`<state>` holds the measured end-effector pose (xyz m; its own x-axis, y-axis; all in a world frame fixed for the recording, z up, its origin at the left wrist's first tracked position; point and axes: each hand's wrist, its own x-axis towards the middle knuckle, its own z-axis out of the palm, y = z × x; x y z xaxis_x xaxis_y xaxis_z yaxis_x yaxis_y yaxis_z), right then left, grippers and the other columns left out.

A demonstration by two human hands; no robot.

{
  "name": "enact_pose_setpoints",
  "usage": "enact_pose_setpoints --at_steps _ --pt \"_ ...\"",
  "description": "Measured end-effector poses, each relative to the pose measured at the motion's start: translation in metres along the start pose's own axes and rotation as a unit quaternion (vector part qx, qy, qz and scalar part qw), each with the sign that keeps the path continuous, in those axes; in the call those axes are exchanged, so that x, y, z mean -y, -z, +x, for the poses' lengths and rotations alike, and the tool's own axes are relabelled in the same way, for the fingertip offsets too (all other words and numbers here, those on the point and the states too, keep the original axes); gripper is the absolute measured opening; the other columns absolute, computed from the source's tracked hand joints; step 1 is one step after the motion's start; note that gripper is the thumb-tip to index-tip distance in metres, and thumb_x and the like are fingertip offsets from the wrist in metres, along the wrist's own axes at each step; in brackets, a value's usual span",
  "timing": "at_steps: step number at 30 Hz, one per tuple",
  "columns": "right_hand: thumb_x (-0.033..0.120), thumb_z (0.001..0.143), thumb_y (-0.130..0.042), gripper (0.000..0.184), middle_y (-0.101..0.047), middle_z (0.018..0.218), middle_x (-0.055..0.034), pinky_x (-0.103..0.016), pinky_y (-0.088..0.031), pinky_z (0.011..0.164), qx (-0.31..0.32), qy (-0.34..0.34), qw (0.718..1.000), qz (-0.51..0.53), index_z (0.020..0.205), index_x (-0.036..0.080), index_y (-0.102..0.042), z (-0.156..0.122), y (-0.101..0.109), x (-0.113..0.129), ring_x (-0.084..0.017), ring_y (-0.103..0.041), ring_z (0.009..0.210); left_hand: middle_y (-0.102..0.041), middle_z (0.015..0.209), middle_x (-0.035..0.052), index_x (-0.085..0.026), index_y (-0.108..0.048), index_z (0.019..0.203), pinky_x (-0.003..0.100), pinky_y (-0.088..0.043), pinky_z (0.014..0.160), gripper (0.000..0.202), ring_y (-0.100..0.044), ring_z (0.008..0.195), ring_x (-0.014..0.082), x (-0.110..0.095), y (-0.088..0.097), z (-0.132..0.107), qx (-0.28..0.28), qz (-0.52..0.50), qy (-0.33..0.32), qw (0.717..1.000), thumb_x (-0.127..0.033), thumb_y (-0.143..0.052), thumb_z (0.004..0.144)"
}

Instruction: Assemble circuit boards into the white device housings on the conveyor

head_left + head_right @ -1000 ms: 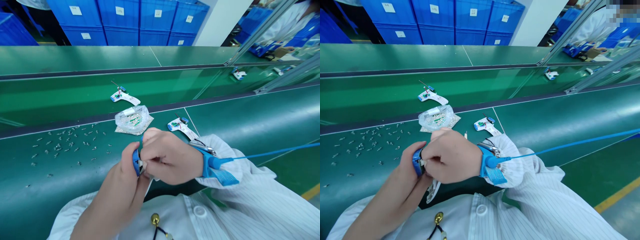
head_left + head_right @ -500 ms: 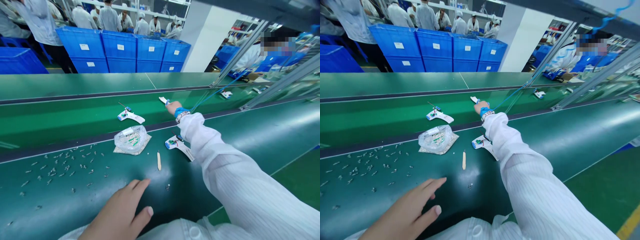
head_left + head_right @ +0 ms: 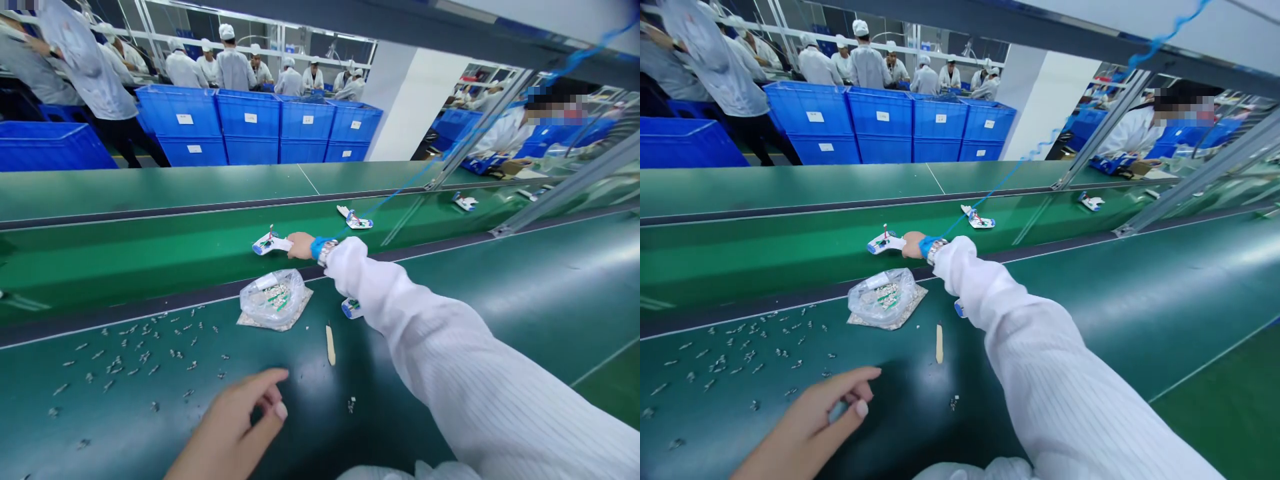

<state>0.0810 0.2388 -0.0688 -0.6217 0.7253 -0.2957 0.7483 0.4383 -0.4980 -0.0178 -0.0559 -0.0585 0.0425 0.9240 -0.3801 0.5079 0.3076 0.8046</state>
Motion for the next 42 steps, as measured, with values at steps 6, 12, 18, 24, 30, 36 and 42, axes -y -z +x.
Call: enact_pose_setpoints --at_steps 6,12,18,24,30,36,42 --pt "0.019 0.074 -0.060 0.024 -0.059 0.078 0.0000 -0.023 -0.049 0.068 0.140 0.110 0.964 0.200 0.096 0.010 -0.056 -0.097 -0.004 0.012 -0.010 -0.057 0.070 -0.066 0.102 0.0075 -0.021 -0.055 0.126 0.030 -0.051 0.075 0.051 -0.064 0.085 0.0198 0.003 0.000 0.025 -0.191 -0.179 -0.005 0.965 -0.045 -0.059 0.080" --pt "0.035 0.062 -0.073 0.042 -0.058 0.069 -0.0020 -0.021 -0.041 0.056 0.304 0.171 0.731 0.587 0.090 0.008 -0.058 -0.172 -0.050 0.012 -0.009 -0.052 0.060 -0.070 0.110 0.0072 -0.023 -0.059 0.122 0.027 -0.054 0.081 0.055 -0.067 0.098 0.0226 -0.028 -0.014 0.014 -0.233 -0.320 -0.118 0.911 -0.032 -0.075 0.070" --pt "0.032 0.069 -0.074 0.037 -0.062 0.068 -0.0038 -0.022 -0.043 0.056 0.349 0.175 0.622 0.679 0.093 0.007 -0.060 -0.181 -0.079 0.016 -0.011 -0.057 0.058 -0.072 0.098 0.0039 -0.026 -0.063 0.117 0.025 -0.056 0.069 0.053 -0.069 0.085 0.0207 -0.033 -0.021 -0.003 -0.326 -0.316 -0.076 0.888 -0.033 -0.078 0.067" --pt "0.040 0.069 -0.075 0.045 -0.062 0.071 -0.0047 -0.025 -0.045 0.060 0.393 0.190 0.626 0.647 0.096 0.006 -0.060 -0.190 -0.088 0.020 -0.012 -0.058 0.063 -0.070 0.097 0.0017 -0.026 -0.070 0.100 0.021 -0.053 0.067 0.036 -0.066 0.081 0.0168 -0.014 -0.014 -0.004 -0.377 -0.264 -0.156 0.874 -0.030 -0.080 0.065" --pt "0.049 0.067 -0.073 0.046 -0.059 0.078 -0.0028 -0.026 -0.041 0.070 0.172 0.089 0.819 0.540 0.089 0.011 -0.060 -0.189 -0.072 0.021 -0.012 -0.053 0.073 -0.071 0.078 0.0002 -0.024 -0.071 0.093 0.023 -0.054 0.060 0.029 -0.065 0.067 0.0156 -0.013 -0.013 -0.003 -0.345 -0.362 -0.147 0.854 -0.032 -0.080 0.066" --pt "0.026 0.073 -0.064 0.012 -0.060 0.077 -0.0006 -0.025 -0.044 0.073 -0.116 0.174 0.878 0.431 0.079 0.016 -0.061 -0.199 -0.047 0.055 -0.011 -0.054 0.074 -0.069 0.070 -0.0024 -0.026 -0.073 0.085 0.021 -0.047 0.054 0.025 -0.061 0.063 0.0156 -0.031 -0.013 -0.007 -0.333 -0.231 -0.045 0.913 -0.035 -0.078 0.062" --pt "0.027 0.075 -0.066 0.019 -0.057 0.059 0.0030 -0.020 -0.040 0.056 -0.039 0.201 0.878 0.433 0.063 0.015 -0.057 -0.199 -0.051 0.077 -0.008 -0.050 0.057 -0.062 0.059 -0.0042 -0.025 -0.069 0.071 0.022 -0.037 0.051 0.014 -0.051 0.053 0.0126 -0.038 -0.011 -0.012 -0.338 -0.090 -0.043 0.936 -0.034 -0.074 0.062"
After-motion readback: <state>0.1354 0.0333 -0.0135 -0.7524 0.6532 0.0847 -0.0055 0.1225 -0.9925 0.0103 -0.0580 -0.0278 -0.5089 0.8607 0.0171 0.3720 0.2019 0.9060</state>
